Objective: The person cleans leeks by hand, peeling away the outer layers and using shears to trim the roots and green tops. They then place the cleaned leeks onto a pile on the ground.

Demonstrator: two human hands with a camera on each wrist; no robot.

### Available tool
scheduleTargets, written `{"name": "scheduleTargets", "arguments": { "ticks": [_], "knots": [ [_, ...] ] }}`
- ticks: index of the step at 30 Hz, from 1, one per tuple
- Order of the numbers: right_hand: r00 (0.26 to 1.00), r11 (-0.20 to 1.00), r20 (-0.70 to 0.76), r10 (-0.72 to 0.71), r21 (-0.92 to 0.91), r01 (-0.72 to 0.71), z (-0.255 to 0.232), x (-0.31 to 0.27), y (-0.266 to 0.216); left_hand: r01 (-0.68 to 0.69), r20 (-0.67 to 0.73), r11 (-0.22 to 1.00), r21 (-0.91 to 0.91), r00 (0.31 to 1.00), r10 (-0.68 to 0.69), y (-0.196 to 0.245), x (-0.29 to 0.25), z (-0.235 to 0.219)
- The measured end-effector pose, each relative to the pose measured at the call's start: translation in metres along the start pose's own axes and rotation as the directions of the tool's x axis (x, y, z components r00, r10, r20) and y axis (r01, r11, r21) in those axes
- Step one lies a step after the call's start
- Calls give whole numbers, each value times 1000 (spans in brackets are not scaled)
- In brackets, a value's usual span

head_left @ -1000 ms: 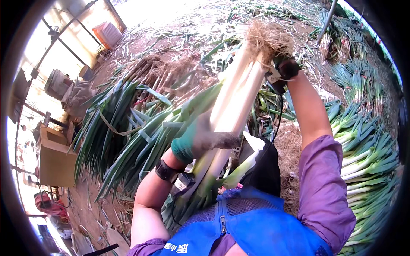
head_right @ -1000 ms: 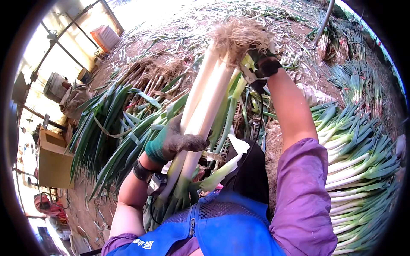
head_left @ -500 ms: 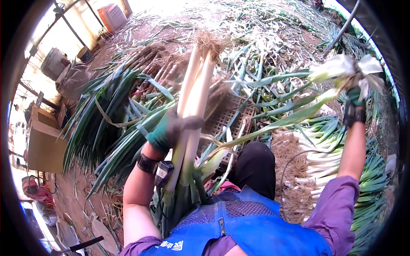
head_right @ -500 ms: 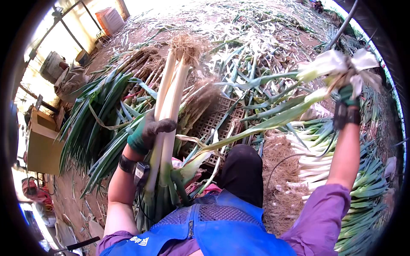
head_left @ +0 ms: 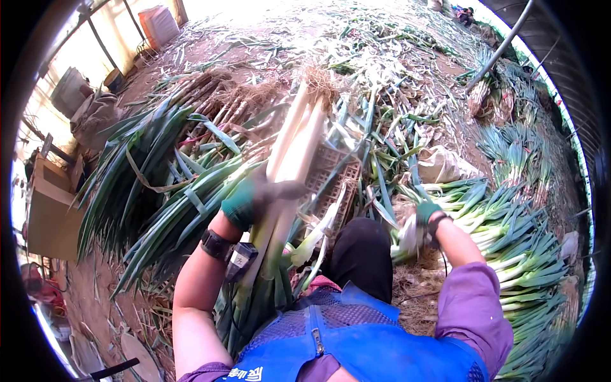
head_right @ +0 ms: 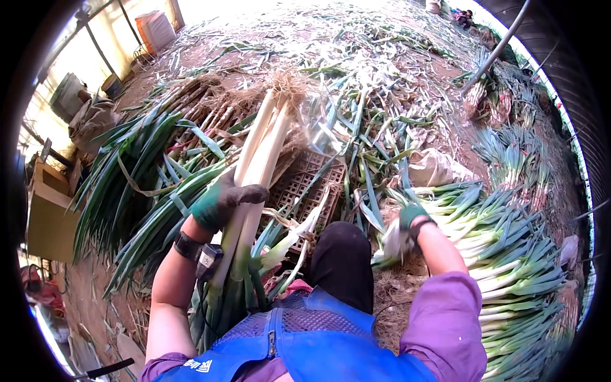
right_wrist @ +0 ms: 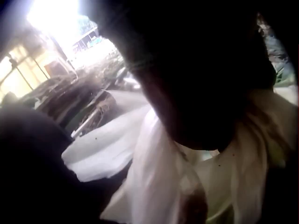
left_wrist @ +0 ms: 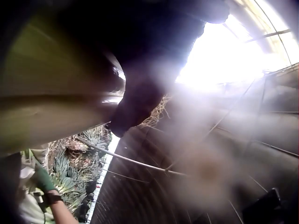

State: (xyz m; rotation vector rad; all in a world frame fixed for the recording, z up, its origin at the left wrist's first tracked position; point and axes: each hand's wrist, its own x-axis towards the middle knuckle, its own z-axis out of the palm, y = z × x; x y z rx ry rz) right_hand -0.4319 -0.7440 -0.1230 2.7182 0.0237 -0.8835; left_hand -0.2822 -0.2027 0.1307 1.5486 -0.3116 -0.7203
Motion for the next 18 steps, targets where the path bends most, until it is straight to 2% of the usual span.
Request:
{"name": "scheduleTargets", "arguments": {
  "ticks": [1,2,3,4,5,6,7,8,9,10,11,12,13,14,15,16,18],
  "knots": [
    [916,897,-189,355,346,-276,-101,6,12,13,-19,1000,25,1000,-13,4,-2,5],
    [759,667,-198,620,644,-376,-181,15,31,9,-9,1000,22,1000,-8,5,-1,9],
    [652,571,-339,679,802,-177,-239,26,47,6,0,1000,23,1000,-6,6,0,12],
    [586,543,-505,634,830,128,-290,30,51,7,9,1000,25,1000,-7,6,1,14],
    [536,476,-641,550,767,430,-332,31,49,31,-9,999,37,999,-30,11,-2,19],
    [501,357,-743,444,659,662,-365,30,41,19,-1,999,29,1000,-19,9,-1,20],
    [480,206,-813,329,558,804,-386,28,27,4,9,1000,22,1000,-4,4,1,20],
    [485,95,-849,209,511,854,-394,26,6,-17,19,1000,13,1000,17,3,3,20],
    [515,158,-854,71,520,840,-404,23,-18,-5,37,1000,26,999,4,6,3,20],
    [615,357,-785,-69,556,750,-397,19,-45,-8,44,999,38,999,6,8,2,21],
    [704,569,-684,-193,506,648,-388,13,-72,-9,51,999,51,999,6,10,1,22],
    [749,646,-601,-277,460,608,-376,10,-96,-8,58,998,62,998,5,10,0,23],
    [763,596,-563,-316,508,622,-365,7,-113,-12,48,997,82,999,8,8,1,23],
    [708,120,-651,-274,707,697,-351,5,-120,0,46,997,72,999,-4,5,1,23],
    [643,-396,-731,-229,673,624,-337,2,-128,11,43,998,62,999,-13,4,1,22],
    [680,-625,-681,-273,663,413,-345,-25,-134,19,41,999,51,999,-22,3,1,21],
    [787,-706,-597,-156,625,334,-353,-37,-129,-10,51,999,44,999,8,4,-1,23]
  ]
}}
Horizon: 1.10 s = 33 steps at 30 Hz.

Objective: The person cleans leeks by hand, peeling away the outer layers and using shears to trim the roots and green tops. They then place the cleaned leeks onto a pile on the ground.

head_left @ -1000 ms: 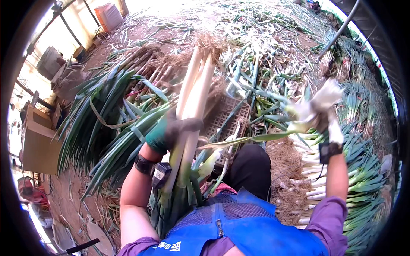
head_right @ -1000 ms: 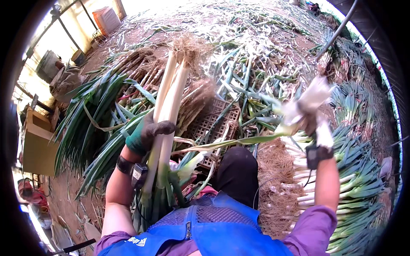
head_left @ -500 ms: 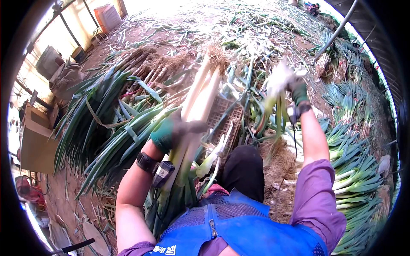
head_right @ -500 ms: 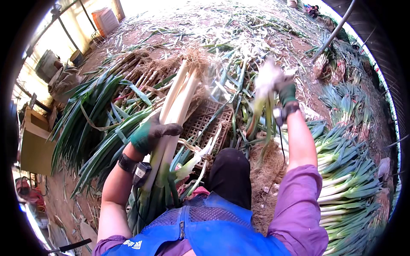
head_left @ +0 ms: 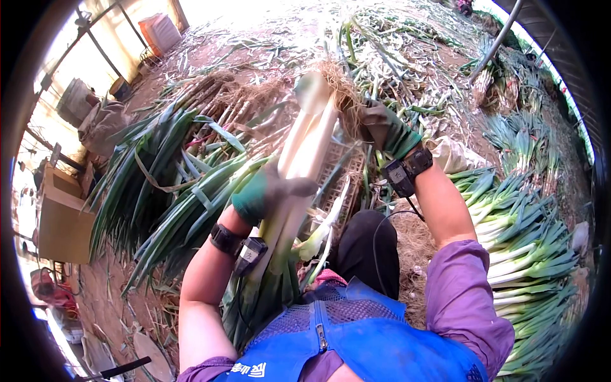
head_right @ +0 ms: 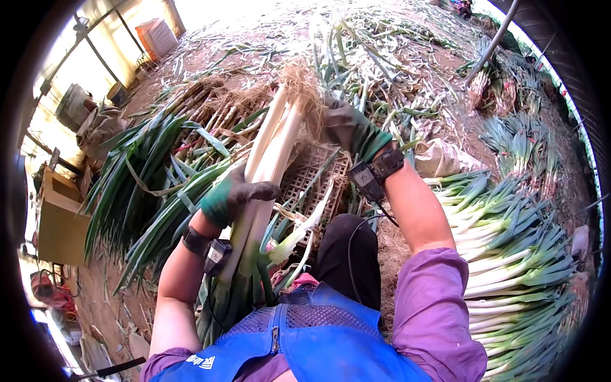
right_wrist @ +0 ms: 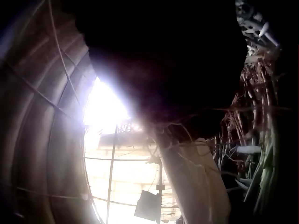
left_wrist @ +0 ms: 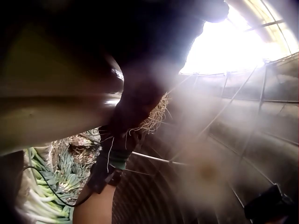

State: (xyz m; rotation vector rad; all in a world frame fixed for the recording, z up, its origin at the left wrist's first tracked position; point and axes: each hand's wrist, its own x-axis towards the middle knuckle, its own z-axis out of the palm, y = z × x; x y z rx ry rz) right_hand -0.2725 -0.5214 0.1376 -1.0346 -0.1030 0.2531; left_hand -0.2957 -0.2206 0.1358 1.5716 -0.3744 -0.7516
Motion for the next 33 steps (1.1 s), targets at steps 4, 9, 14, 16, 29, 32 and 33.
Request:
{"name": "scheduleTargets", "arguments": {
  "ticks": [4,9,14,16,29,32,33],
  "knots": [
    [717,730,-485,-500,-681,48,-83,24,-46,50,-13,997,60,999,-49,15,-10,7],
    [701,695,-356,-618,-664,276,-76,-1,-31,12,5,1000,-10,1000,-12,4,-6,8],
    [698,0,129,-704,-983,181,17,-4,17,57,67,998,-26,996,-56,2,2,12],
    [724,-210,222,-653,-972,108,41,-3,7,25,87,998,-56,996,-20,8,-3,19],
    [607,134,60,-793,-954,269,4,-21,-4,-223,175,968,111,964,201,-13,4,7],
    [541,-347,440,-717,-898,271,7,-24,6,-183,194,982,57,966,169,-11,5,10],
    [691,-196,294,-660,-956,220,7,-26,8,-95,195,996,-1,976,93,-7,5,12]
  ]
}}
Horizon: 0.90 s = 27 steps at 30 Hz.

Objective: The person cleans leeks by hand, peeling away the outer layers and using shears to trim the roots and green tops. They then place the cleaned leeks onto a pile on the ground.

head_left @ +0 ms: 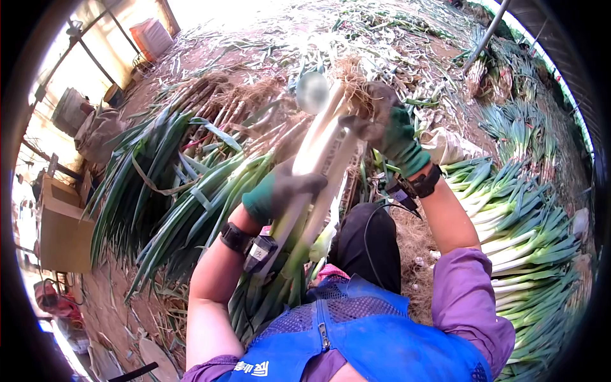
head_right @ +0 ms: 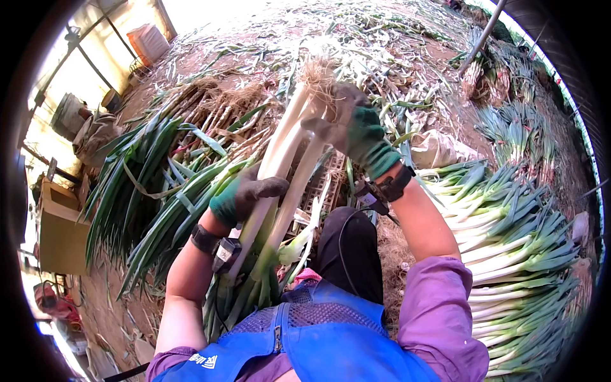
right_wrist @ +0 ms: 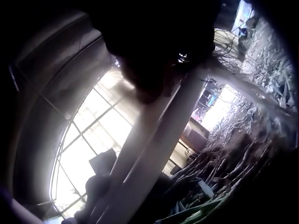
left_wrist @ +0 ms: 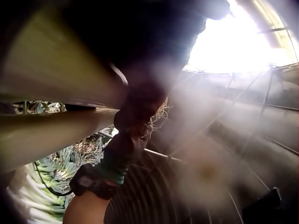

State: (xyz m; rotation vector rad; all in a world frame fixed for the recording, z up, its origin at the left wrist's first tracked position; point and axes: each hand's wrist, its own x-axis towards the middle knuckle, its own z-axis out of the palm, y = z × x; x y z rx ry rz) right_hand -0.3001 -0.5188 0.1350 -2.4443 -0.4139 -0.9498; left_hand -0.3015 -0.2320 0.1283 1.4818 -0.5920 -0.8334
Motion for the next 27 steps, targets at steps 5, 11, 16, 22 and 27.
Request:
{"name": "scheduleTargets", "arguments": {
  "ticks": [5,11,16,22,27],
  "knots": [
    [994,986,-107,-16,-166,-2,-9,15,-6,-147,61,984,100,988,141,-10,2,7],
    [801,729,-298,520,-335,-597,-26,44,69,118,120,992,-55,987,-110,-13,7,8],
    [730,719,-95,677,299,-628,-33,20,145,170,121,946,-276,983,-141,3,-4,10],
    [833,607,64,550,655,-451,-2,-3,182,215,211,954,-208,963,-170,-21,15,7],
    [809,606,-13,587,670,-429,-2,22,157,281,320,901,-331,931,-173,-5,9,15]
  ]
}}
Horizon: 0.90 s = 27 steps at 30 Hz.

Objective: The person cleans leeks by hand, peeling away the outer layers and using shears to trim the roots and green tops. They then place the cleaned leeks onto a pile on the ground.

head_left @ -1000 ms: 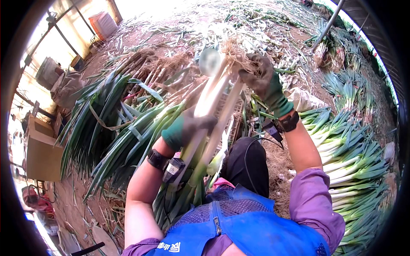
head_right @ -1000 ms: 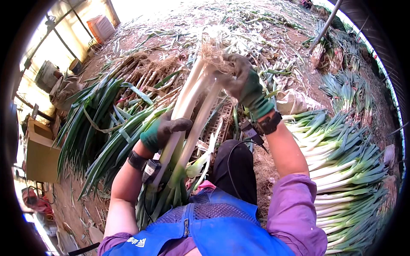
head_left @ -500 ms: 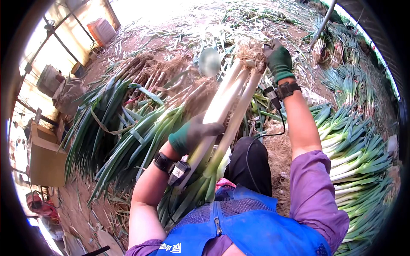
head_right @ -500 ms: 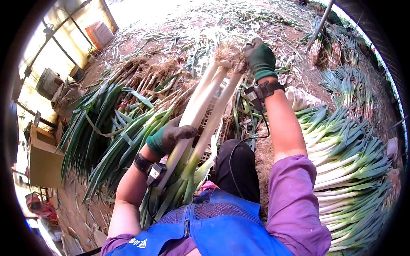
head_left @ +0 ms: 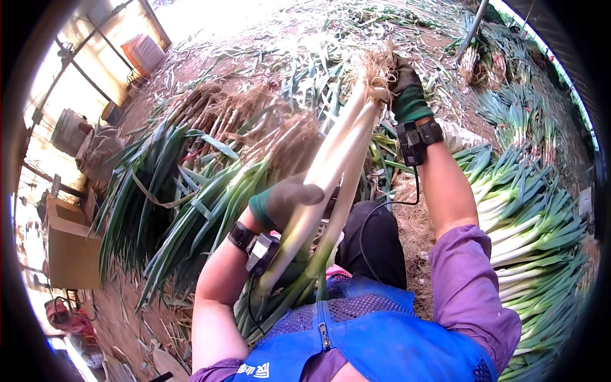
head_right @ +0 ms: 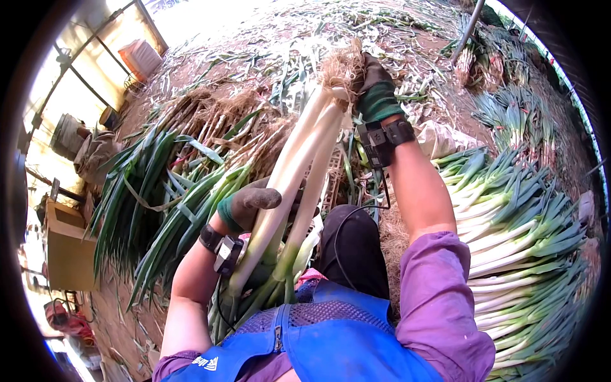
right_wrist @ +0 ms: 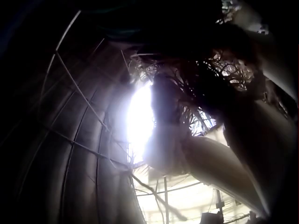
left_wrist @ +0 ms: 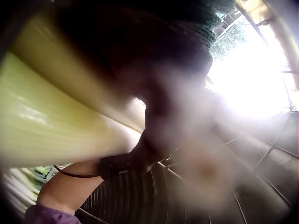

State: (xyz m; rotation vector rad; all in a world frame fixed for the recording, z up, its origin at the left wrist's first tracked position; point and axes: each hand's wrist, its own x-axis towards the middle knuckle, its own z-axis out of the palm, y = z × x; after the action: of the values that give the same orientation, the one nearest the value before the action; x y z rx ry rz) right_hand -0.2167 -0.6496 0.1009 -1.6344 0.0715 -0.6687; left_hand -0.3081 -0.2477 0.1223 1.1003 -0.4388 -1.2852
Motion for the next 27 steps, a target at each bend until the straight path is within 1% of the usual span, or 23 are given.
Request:
{"name": "scheduleTargets", "arguments": {
  "ticks": [2,3,5,6,7,8,9,10,11,12,14,16,17,19,20,21,22,23,24,25,26,27],
  "knots": [
    [1000,989,-25,6,-150,-10,6,-10,-30,25,-27,998,58,999,-23,-5,2,-2],
    [999,971,-29,34,-235,-40,9,-24,-48,44,-50,999,5,998,-44,-3,0,-1],
    [994,919,-24,111,-377,-112,17,-51,-81,7,-72,1000,-20,997,-8,2,-5,5],
    [990,901,-16,137,-413,-131,19,-60,-94,-14,-83,999,-32,996,11,4,-7,5],
    [989,892,2,150,-431,-134,25,-71,-103,4,-82,1000,-23,997,-6,4,-7,0],
    [984,943,143,109,-329,-57,21,-77,-90,5,-102,1000,-24,995,-7,5,-9,-4],
    [958,978,280,67,-206,-8,18,-84,-78,-2,-117,999,-33,993,-2,5,-10,-7],
    [939,994,326,111,-40,-104,28,-106,-90,-7,-133,999,-42,991,2,4,-10,-7],
    [943,976,327,60,178,-124,41,-118,-87,11,-126,999,-37,992,-15,4,-10,-7],
    [941,962,303,151,173,-210,50,-130,-103,31,-118,999,-31,992,-35,6,-9,-5],
    [957,985,263,118,88,-146,57,-122,-87,62,-79,997,-47,995,-66,4,-10,-5],
    [987,1000,162,2,-21,2,64,-115,-63,75,-21,993,-91,997,-77,-1,-8,-10],
    [990,997,132,-44,-56,52,67,-111,-51,94,-18,989,-110,995,-97,0,-10,-11],
    [989,986,85,-119,-107,128,78,-104,-46,112,32,987,-112,994,-109,-1,-8,-14],
    [983,973,82,-162,-153,173,75,-106,-44,123,59,986,-113,991,-117,-1,-7,-14],
    [976,956,79,-204,-199,216,78,-111,-62,103,27,991,-86,995,-101,-2,-7,-13],
    [932,874,71,-354,-330,357,77,-110,-68,86,-4,995,-59,996,-87,-3,-6,-11],
    [865,753,84,-494,-455,475,76,-107,-71,71,-33,997,-31,997,-72,-4,-6,-9],
    [777,600,117,-619,-569,563,74,-101,-71,83,-33,996,-34,996,-85,-6,-7,-10],
    [763,415,193,-617,-744,524,61,-90,-69,97,-31,995,-37,995,-98,-6,-7,-11],
    [873,535,24,-488,-782,321,52,-78,-66,109,-28,993,-38,993,-110,-6,-7,-12],
    [844,488,-27,-536,-826,283,35,-60,-58,89,-23,995,-33,996,-90,-5,-10,-9]
  ]
}}
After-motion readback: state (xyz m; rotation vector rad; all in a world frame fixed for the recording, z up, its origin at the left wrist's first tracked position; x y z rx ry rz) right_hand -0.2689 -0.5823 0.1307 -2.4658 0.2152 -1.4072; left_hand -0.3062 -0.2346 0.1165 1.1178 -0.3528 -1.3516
